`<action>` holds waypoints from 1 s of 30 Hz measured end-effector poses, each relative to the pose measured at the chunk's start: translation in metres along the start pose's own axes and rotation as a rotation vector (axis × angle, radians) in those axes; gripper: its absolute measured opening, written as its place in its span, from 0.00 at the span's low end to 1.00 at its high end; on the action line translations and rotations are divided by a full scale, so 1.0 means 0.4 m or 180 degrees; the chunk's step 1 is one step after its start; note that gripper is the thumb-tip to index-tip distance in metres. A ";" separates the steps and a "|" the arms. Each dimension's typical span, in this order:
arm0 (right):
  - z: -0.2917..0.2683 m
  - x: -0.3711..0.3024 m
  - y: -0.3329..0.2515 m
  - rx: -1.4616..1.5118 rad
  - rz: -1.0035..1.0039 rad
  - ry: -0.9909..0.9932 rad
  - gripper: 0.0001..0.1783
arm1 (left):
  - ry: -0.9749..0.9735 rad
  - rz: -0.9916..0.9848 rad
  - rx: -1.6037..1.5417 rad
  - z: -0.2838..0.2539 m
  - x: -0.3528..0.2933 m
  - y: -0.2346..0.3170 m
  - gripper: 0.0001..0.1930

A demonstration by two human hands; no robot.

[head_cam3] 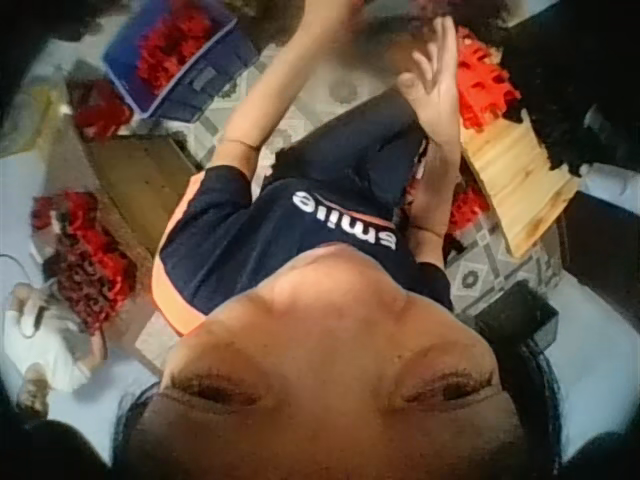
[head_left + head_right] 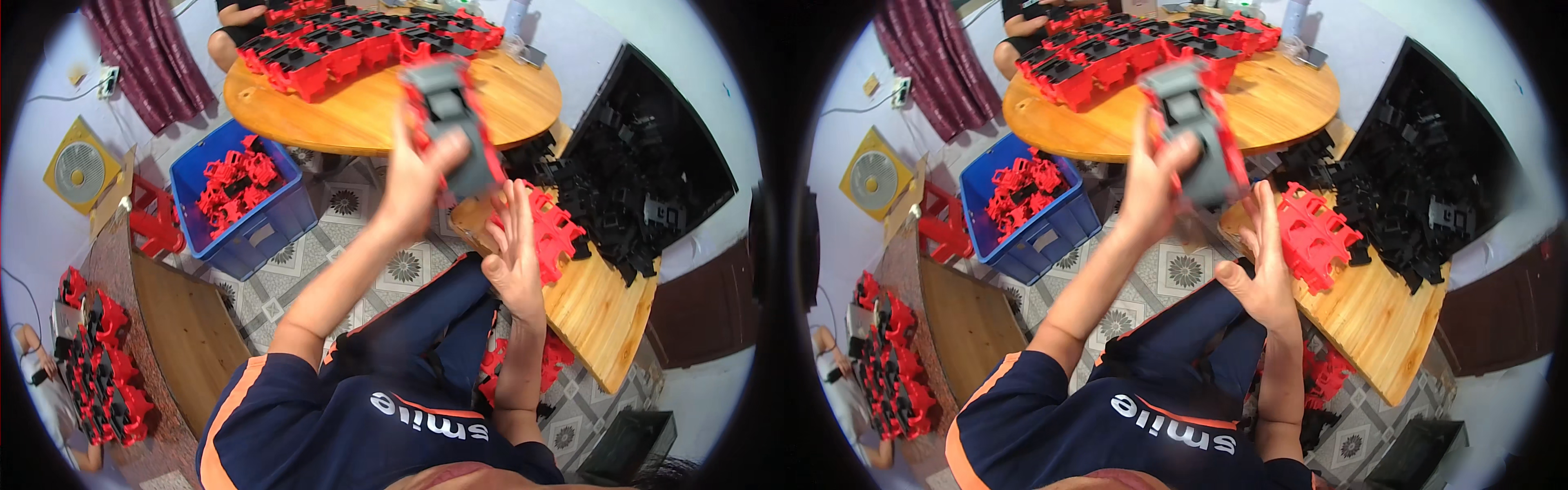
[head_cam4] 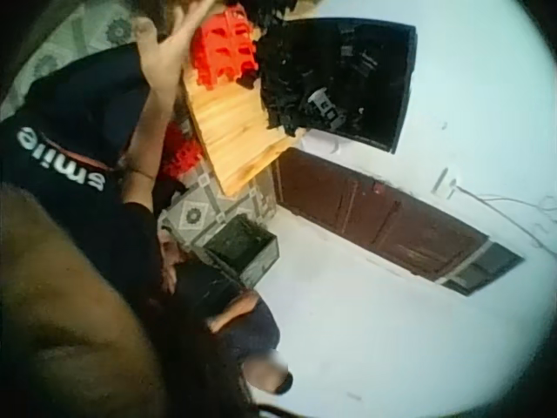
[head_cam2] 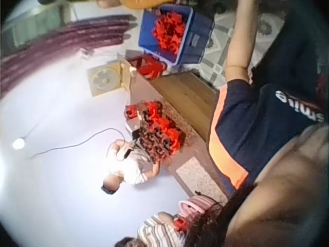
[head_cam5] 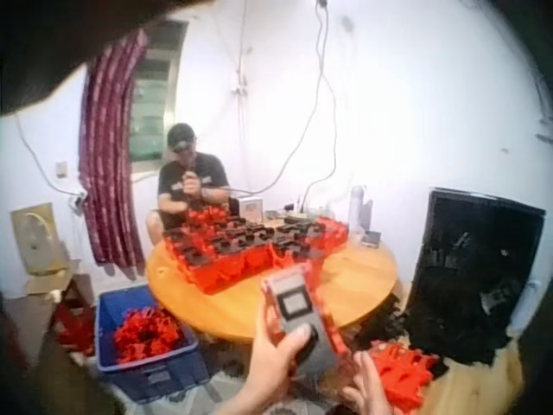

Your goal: Assembling red and black plastic toy car bodies and chassis.

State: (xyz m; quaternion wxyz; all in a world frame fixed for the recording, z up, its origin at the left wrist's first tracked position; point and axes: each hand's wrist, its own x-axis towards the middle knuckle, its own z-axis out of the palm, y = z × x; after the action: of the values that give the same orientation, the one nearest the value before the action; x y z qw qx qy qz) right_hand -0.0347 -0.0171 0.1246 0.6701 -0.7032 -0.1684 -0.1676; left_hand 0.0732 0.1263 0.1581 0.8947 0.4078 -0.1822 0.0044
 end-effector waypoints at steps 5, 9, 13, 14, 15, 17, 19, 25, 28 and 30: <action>-0.074 -0.104 0.055 0.0299 0.0631 0.1042 0.39 | 0.1433 0.0139 0.0501 -0.113 0.414 -0.089 0.62; -0.082 -0.169 0.076 0.0282 0.1091 0.1511 0.23 | 0.1871 0.0148 0.1060 -0.223 0.640 -0.121 0.62; -0.209 -0.221 0.191 -0.1077 0.0966 0.2645 0.23 | 0.1548 0.0144 0.0933 -0.089 0.512 -0.134 0.62; -0.244 -0.225 0.216 -0.1754 0.0852 0.2905 0.25 | 0.2004 0.0384 0.1529 -0.010 0.393 -0.121 0.58; -0.263 -0.212 0.233 -0.1778 0.0851 0.2979 0.25 | 0.1574 0.1162 0.2107 0.013 0.302 -0.140 0.52; -0.291 -0.194 0.270 -0.2717 0.0626 0.3151 0.19 | 0.0299 0.2145 0.2763 0.046 0.122 -0.270 0.36; -0.325 -0.209 0.325 -0.2035 0.0814 0.2957 0.19 | -0.1404 0.2041 0.3609 0.102 -0.033 -0.367 0.26; -0.402 -0.263 0.275 -0.0604 0.1069 0.2499 0.11 | -0.2661 0.1937 0.4349 0.056 -0.083 -0.554 0.20; -0.454 -0.305 0.213 -0.0457 0.1165 0.2421 0.10 | -0.2741 0.1967 0.4445 0.068 -0.073 -0.551 0.22; -0.441 -0.334 0.157 -0.0531 0.1239 0.2542 0.09 | -0.2540 0.1846 0.4341 0.089 -0.097 -0.538 0.24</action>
State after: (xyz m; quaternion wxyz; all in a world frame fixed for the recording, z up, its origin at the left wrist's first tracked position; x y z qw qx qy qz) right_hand -0.1260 -0.1980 0.0155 0.6426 -0.6536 0.2528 -0.3097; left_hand 0.0592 -0.0379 0.0102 0.2842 0.7671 -0.5397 0.1987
